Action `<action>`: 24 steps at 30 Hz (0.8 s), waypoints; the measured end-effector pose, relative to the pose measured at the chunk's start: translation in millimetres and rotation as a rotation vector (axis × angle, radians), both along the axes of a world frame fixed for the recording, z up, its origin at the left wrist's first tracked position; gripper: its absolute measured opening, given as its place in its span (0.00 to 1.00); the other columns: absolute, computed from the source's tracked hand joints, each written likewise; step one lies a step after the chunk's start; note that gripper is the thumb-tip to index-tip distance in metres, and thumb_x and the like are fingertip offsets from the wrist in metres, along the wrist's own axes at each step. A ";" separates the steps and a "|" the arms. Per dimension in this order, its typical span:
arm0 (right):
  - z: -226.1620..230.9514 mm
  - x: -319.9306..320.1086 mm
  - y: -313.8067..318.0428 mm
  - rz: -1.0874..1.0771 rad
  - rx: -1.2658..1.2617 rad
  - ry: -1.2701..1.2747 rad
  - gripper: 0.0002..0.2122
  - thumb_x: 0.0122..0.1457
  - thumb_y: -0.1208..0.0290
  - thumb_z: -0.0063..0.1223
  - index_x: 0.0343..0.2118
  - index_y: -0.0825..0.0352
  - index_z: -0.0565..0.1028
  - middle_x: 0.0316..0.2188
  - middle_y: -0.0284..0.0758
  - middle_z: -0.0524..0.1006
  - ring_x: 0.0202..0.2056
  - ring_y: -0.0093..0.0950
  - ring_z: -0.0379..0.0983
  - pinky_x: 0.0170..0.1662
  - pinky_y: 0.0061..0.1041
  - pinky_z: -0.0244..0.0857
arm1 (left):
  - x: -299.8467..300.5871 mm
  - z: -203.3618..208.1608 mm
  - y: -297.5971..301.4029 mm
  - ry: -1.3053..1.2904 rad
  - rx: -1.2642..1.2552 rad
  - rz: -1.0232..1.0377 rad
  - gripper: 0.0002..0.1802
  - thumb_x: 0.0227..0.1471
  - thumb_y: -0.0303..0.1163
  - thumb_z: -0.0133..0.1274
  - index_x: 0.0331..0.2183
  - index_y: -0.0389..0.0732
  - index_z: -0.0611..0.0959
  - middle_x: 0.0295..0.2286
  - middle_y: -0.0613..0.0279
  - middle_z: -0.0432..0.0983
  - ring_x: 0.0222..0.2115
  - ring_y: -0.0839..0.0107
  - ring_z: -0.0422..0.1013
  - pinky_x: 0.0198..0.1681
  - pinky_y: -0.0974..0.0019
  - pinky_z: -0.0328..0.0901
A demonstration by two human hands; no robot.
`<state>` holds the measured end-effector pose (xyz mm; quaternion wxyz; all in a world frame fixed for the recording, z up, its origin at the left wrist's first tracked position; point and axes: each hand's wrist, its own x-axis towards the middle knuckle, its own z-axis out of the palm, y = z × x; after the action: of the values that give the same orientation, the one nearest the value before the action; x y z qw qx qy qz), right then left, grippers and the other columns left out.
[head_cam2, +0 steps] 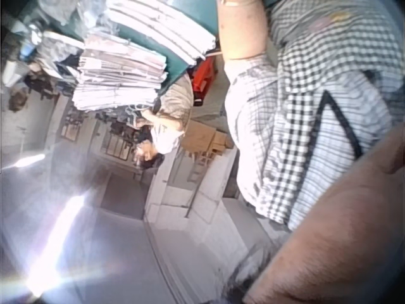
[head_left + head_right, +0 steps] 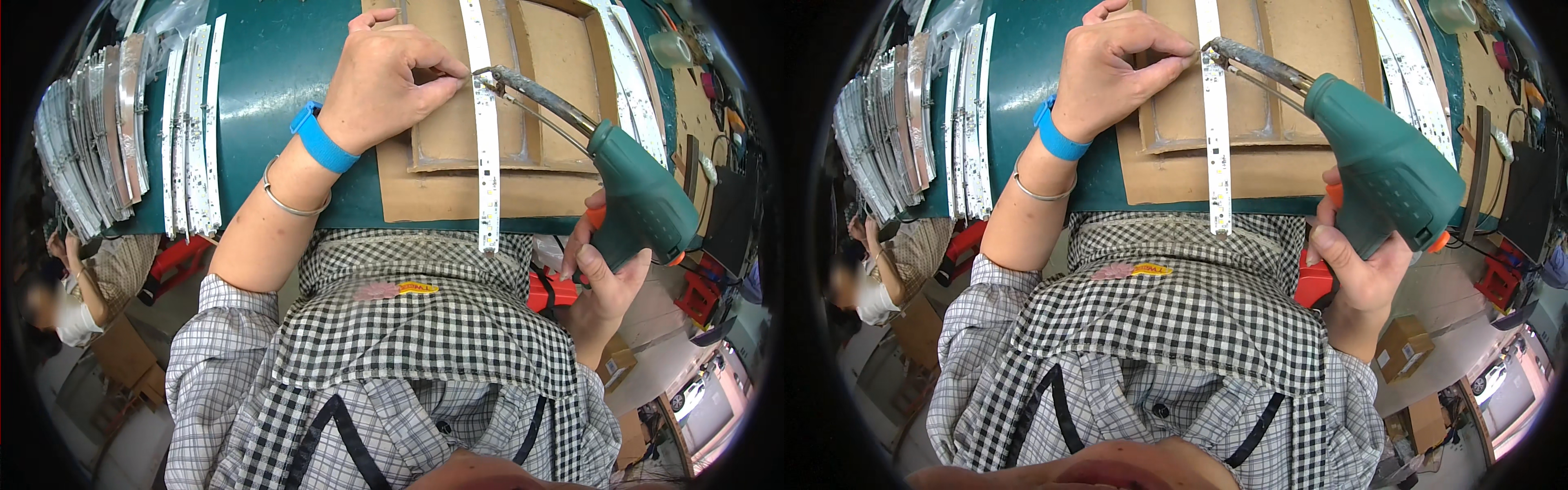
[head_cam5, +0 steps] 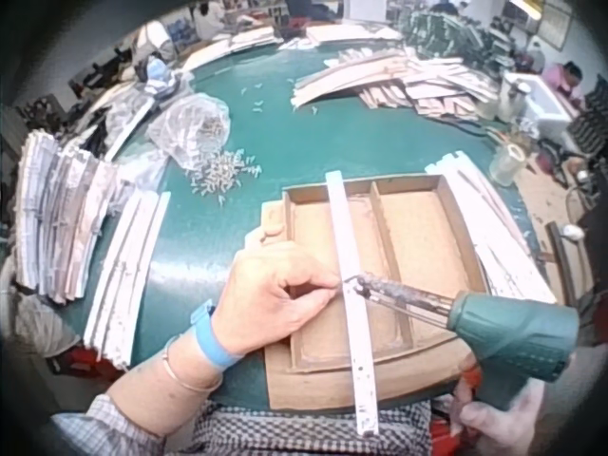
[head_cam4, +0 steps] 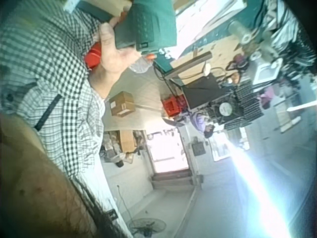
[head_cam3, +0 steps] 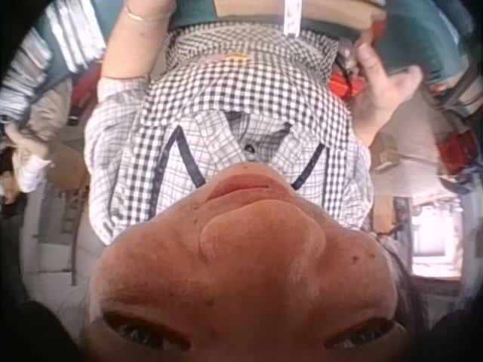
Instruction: The person assembles LED strips by picking up strips, placing small components onto them by hand, applying adhesive with a glue gun, and setting the completed strips aside.
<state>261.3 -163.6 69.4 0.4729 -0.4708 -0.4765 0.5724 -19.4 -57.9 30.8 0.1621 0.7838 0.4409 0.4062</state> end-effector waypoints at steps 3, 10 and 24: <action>-2.0 -1.7 -1.2 -0.008 -0.005 0.020 0.29 0.45 0.81 0.63 0.51 0.77 0.63 0.39 0.46 0.70 0.26 0.28 0.69 0.24 0.22 0.65 | -0.6 -0.8 0.4 -0.019 0.009 -0.011 0.04 0.37 0.25 0.62 0.22 0.43 0.85 0.20 0.64 0.78 0.22 0.69 0.73 0.31 0.68 0.62; 2.3 1.3 1.8 -0.004 -0.037 0.022 0.30 0.44 0.80 0.62 0.51 0.80 0.62 0.38 0.46 0.70 0.24 0.25 0.69 0.19 0.19 0.65 | 5.3 10.2 -2.5 -0.114 -0.127 0.014 0.04 0.37 0.23 0.61 0.23 0.40 0.85 0.20 0.62 0.77 0.20 0.69 0.72 0.27 0.68 0.66; 17.4 22.7 13.2 -0.122 0.136 0.146 0.36 0.46 0.72 0.61 0.55 0.84 0.56 0.20 0.36 0.67 0.13 0.21 0.63 0.14 0.17 0.59 | -14.7 2.2 -8.0 0.162 0.031 0.046 0.11 0.38 0.27 0.65 0.30 0.46 0.86 0.25 0.68 0.81 0.27 0.73 0.74 0.53 0.59 0.58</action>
<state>284.0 -150.4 86.8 0.5712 -0.4227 -0.4490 0.5418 -34.0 -65.9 33.1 0.1044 0.8060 0.4644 0.3518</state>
